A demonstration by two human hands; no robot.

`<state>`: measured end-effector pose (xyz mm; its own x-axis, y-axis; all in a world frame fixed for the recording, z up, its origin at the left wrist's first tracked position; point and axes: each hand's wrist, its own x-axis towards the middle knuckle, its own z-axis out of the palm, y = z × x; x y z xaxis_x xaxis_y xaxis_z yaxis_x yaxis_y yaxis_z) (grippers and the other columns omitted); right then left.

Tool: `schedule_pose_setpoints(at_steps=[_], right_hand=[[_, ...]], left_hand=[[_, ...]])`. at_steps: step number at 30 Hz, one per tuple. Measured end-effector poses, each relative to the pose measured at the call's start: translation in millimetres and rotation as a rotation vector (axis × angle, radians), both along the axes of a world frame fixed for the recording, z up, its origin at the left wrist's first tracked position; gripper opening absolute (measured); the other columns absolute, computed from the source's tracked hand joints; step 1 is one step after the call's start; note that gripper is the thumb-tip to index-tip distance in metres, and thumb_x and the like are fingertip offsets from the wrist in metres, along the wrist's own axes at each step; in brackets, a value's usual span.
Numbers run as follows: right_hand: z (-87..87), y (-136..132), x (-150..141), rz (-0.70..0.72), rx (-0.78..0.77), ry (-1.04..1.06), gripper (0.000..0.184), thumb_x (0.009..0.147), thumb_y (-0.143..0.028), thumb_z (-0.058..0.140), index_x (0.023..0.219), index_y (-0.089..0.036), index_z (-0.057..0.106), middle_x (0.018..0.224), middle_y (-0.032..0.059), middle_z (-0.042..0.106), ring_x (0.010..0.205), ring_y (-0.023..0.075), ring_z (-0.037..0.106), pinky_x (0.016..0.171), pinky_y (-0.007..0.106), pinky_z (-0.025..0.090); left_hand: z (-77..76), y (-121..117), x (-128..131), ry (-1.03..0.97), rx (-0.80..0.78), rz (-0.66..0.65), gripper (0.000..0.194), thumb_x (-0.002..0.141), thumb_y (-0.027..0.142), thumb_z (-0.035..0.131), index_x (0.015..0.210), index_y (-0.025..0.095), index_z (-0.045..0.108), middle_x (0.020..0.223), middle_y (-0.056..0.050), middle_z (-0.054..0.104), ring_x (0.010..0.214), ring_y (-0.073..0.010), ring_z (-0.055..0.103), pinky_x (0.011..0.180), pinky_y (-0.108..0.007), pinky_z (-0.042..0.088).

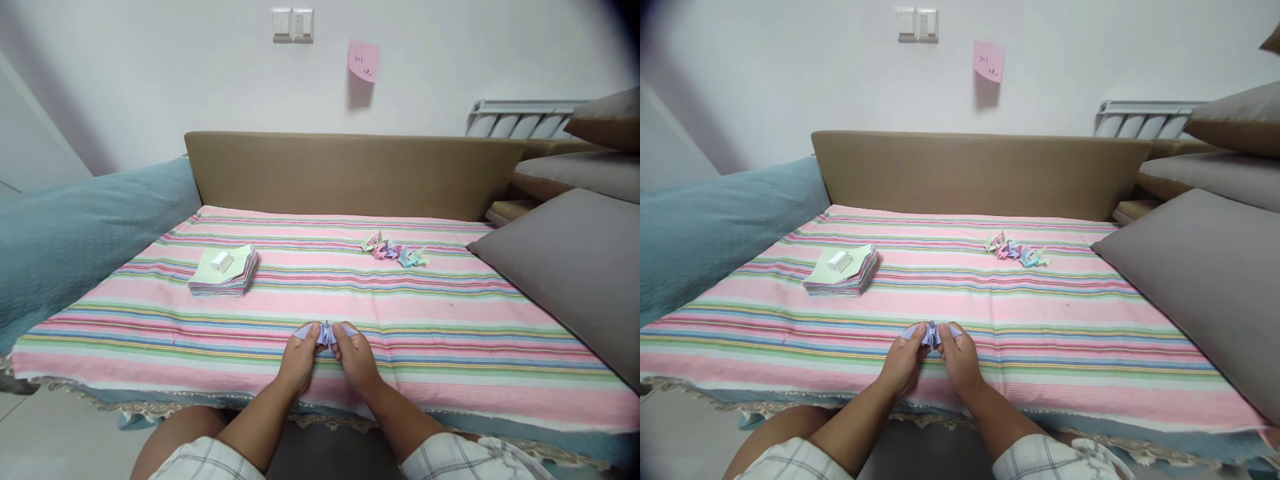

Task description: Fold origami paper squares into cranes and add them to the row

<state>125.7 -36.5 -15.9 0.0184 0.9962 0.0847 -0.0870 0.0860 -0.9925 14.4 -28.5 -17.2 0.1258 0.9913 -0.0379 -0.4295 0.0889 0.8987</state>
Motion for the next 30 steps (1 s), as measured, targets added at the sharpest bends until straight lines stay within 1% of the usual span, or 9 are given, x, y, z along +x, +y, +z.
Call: schedule_pose_setpoints(at_steps=[4,9,13,15,17,20,24,27,30], right_hand=[[-2.2,2.5,1.4,0.043,-0.068,0.091,0.045,0.078,-0.06,0.05,0.061,-0.018,0.049,0.049,-0.0053,0.043,0.044,0.0076,0.035,0.044,0.021,0.027],[-5.7,5.0,-2.6,0.023,-0.213,0.293,0.044,0.073,-0.06,0.058,0.064,-0.017,0.051,0.048,-0.006,0.042,0.042,0.0056,0.033,0.04,0.019,0.02],[-6.6,5.6,-4.3,0.027,-0.251,0.375,0.043,0.071,-0.059,0.06,0.065,-0.017,0.05,0.046,-0.0066,0.04,0.041,0.0054,0.032,0.04,0.018,0.019],[-6.6,5.1,-3.2,0.04,-0.227,0.349,0.043,0.073,-0.059,0.058,0.065,-0.017,0.05,0.047,-0.0067,0.04,0.041,0.0055,0.031,0.04,0.019,0.019],[-6.2,4.2,-1.6,0.052,-0.169,0.264,0.041,0.076,-0.058,0.055,0.066,-0.018,0.05,0.048,-0.0064,0.041,0.042,0.0061,0.032,0.04,0.02,0.02],[-4.6,2.3,0.0,0.066,-0.072,0.119,0.041,0.079,-0.056,0.053,0.065,-0.018,0.049,0.05,-0.0058,0.042,0.045,0.0074,0.035,0.043,0.021,0.025],[-2.2,1.2,-1.1,0.021,-0.075,0.051,0.043,0.077,-0.059,0.053,0.063,-0.019,0.049,0.048,-0.0064,0.04,0.045,0.0084,0.036,0.044,0.022,0.028],[-2.0,2.2,-2.5,0.009,-0.108,0.085,0.043,0.075,-0.059,0.055,0.061,-0.018,0.05,0.047,-0.0062,0.041,0.044,0.008,0.036,0.043,0.022,0.027],[-2.4,3.1,-4.5,0.006,-0.203,0.228,0.043,0.072,-0.059,0.059,0.06,-0.018,0.05,0.045,-0.0065,0.042,0.041,0.0064,0.032,0.04,0.02,0.021]], left_hand=[[3.7,-0.6,0.7,-0.061,-0.019,-0.02,0.029,0.073,0.043,0.065,0.069,0.015,0.059,0.061,0.001,0.057,0.065,-0.0148,0.055,0.061,-0.024,0.044],[3.6,-0.1,-1.3,-0.103,-0.058,-0.006,0.028,0.073,0.04,0.066,0.075,0.012,0.062,0.068,-0.003,0.061,0.069,-0.0153,0.057,0.064,-0.025,0.046],[5.3,-0.3,-0.9,-0.128,-0.067,-0.02,0.028,0.074,0.041,0.065,0.077,0.013,0.061,0.072,-0.004,0.062,0.072,-0.0158,0.058,0.065,-0.025,0.046],[6.6,-0.8,0.2,-0.116,-0.065,-0.03,0.029,0.074,0.042,0.065,0.076,0.013,0.06,0.071,-0.004,0.062,0.071,-0.0159,0.058,0.064,-0.025,0.045],[6.7,-1.2,1.1,-0.08,-0.05,-0.046,0.031,0.074,0.043,0.064,0.074,0.013,0.059,0.068,-0.003,0.06,0.068,-0.0152,0.056,0.061,-0.025,0.044],[3.7,-1.3,0.7,0.026,0.002,-0.051,0.034,0.075,0.047,0.062,0.067,0.015,0.055,0.06,0.001,0.054,0.06,-0.0124,0.05,0.058,-0.024,0.04],[-2.1,-1.0,-2.3,0.186,0.053,0.0,0.035,0.077,0.048,0.06,0.064,0.016,0.053,0.058,0.004,0.05,0.058,-0.0106,0.044,0.058,-0.022,0.036],[-2.7,-1.2,-1.4,0.127,0.027,0.011,0.034,0.077,0.048,0.059,0.066,0.016,0.055,0.059,0.003,0.053,0.059,-0.0118,0.047,0.059,-0.023,0.037],[0.2,-1.7,2.2,-0.007,-0.046,0.019,0.032,0.074,0.047,0.063,0.068,0.016,0.058,0.06,0.001,0.058,0.061,-0.0144,0.053,0.06,-0.025,0.04]])
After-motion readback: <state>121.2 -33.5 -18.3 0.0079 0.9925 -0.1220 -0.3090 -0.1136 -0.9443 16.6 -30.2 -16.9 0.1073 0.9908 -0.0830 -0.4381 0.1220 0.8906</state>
